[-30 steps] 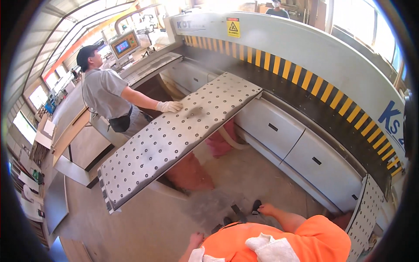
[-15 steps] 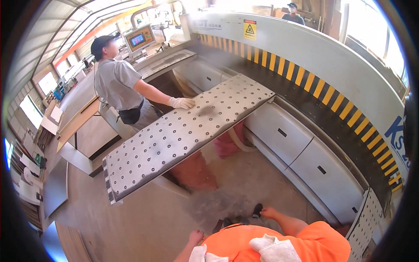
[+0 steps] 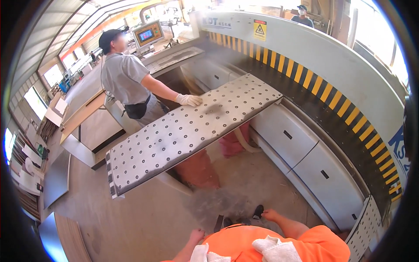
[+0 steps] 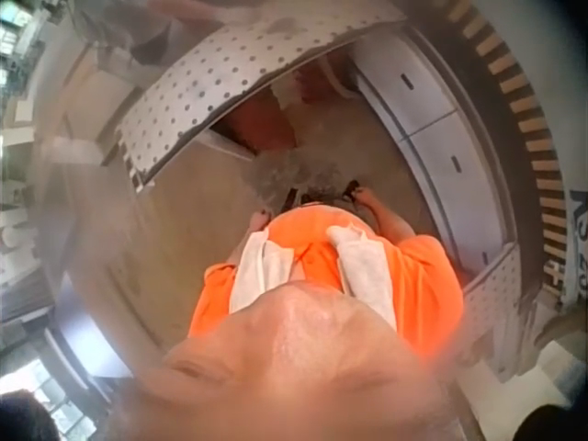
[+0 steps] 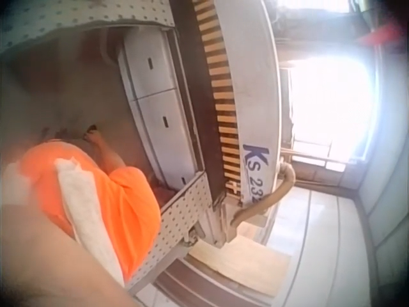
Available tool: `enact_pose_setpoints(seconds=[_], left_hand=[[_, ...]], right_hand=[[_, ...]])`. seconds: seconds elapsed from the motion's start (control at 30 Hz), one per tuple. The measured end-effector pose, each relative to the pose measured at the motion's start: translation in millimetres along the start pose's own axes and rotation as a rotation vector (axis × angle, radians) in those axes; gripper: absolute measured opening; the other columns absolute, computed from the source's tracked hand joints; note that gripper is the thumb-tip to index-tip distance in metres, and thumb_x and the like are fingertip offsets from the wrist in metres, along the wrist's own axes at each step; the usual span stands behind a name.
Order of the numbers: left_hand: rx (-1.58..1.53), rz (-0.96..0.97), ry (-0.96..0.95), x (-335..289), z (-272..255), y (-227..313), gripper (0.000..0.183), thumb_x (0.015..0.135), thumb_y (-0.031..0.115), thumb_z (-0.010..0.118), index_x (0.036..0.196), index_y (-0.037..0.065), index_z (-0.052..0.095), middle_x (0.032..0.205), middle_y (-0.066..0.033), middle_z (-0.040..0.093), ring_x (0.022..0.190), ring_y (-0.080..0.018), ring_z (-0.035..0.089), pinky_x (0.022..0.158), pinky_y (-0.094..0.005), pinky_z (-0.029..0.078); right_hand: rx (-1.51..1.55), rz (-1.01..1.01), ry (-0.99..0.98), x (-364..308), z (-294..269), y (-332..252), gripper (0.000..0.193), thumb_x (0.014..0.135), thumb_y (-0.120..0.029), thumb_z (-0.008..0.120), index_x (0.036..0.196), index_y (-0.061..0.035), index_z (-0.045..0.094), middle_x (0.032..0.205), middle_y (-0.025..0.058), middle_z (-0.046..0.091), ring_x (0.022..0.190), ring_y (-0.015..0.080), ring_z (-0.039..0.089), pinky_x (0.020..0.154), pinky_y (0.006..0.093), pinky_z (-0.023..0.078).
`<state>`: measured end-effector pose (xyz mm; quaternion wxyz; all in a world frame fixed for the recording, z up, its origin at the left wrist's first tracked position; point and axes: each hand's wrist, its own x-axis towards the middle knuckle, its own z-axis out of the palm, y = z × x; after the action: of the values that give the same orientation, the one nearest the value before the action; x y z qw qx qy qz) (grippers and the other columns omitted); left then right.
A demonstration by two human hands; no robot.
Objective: The person aligns and pushes a large wooden panel into an industrial cutting machine by hand with another person, rotates it, and feeds it into the machine.
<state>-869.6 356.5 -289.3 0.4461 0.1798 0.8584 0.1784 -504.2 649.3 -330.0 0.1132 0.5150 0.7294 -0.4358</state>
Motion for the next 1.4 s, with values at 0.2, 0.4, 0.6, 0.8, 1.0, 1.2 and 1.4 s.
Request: enact_pose_setpoints(seconds=[0.2,0.4,0.6,0.8,1.0,1.2,1.4], left_hand=[[0.048,0.045,0.012,10,5,-9,0.036,0.086,0.031,0.058,0.093,-0.002,0.070,0.085,-0.0185,0.072,0.081,-0.0322,0.070,0.076,-0.0406,0.053],[0.078,0.043,0.028,15,8,-17,0.036,0.087,0.031,0.058,0.092,-0.002,0.070,0.085,-0.0183,0.072,0.081,-0.0322,0.071,0.076,-0.0407,0.053],[0.045,0.040,0.020,12,9,-16,0.037,0.087,0.032,0.058,0.093,-0.003,0.070,0.084,-0.0187,0.072,0.080,-0.0319,0.071,0.076,-0.0409,0.054],[0.059,0.050,0.009,11,8,-16,0.038,0.087,0.033,0.059,0.093,-0.003,0.070,0.084,-0.0192,0.072,0.081,-0.0325,0.071,0.076,-0.0411,0.054],[0.109,0.054,-0.012,13,8,-17,0.041,0.083,0.032,0.057,0.100,-0.002,0.071,0.092,-0.0226,0.072,0.092,-0.0357,0.070,0.085,-0.0435,0.053],[0.117,0.049,-0.020,19,11,-21,0.043,0.083,0.033,0.057,0.103,-0.002,0.071,0.095,-0.0232,0.071,0.095,-0.0364,0.069,0.087,-0.0433,0.053],[0.131,0.113,0.042,24,16,-32,0.037,0.086,0.033,0.058,0.090,-0.002,0.070,0.085,-0.0200,0.072,0.083,-0.0340,0.071,0.077,-0.0426,0.054]], right_hand=[[-0.009,-0.008,-0.019,2,3,2,0.044,0.087,-0.041,0.066,0.114,-0.0068,0.071,0.119,0.0190,0.067,0.110,0.0387,0.063,0.098,0.0433,0.049],[-0.012,0.014,-0.057,-1,0,-5,0.048,0.087,-0.044,0.064,0.117,-0.0063,0.070,0.122,0.0193,0.066,0.113,0.0383,0.062,0.100,0.0425,0.048],[-0.033,0.019,-0.076,1,0,-4,0.053,0.087,-0.046,0.063,0.120,-0.0046,0.068,0.126,0.0198,0.063,0.118,0.0383,0.060,0.103,0.0418,0.046],[-0.031,0.017,-0.081,0,0,-6,0.052,0.088,-0.045,0.063,0.120,-0.0043,0.068,0.127,0.0204,0.063,0.118,0.0390,0.059,0.104,0.0421,0.045],[-0.030,-0.002,-0.064,3,4,-1,0.050,0.088,-0.043,0.064,0.119,-0.0040,0.068,0.124,0.0211,0.064,0.115,0.0393,0.061,0.102,0.0422,0.047],[-0.022,0.011,-0.038,2,7,0,0.052,0.085,-0.046,0.064,0.118,-0.0058,0.069,0.119,0.0196,0.067,0.110,0.0362,0.065,0.096,0.0422,0.051],[-0.009,0.019,-0.039,5,10,3,0.052,0.085,-0.046,0.065,0.119,-0.0069,0.069,0.121,0.0186,0.067,0.112,0.0350,0.064,0.097,0.0409,0.050]])
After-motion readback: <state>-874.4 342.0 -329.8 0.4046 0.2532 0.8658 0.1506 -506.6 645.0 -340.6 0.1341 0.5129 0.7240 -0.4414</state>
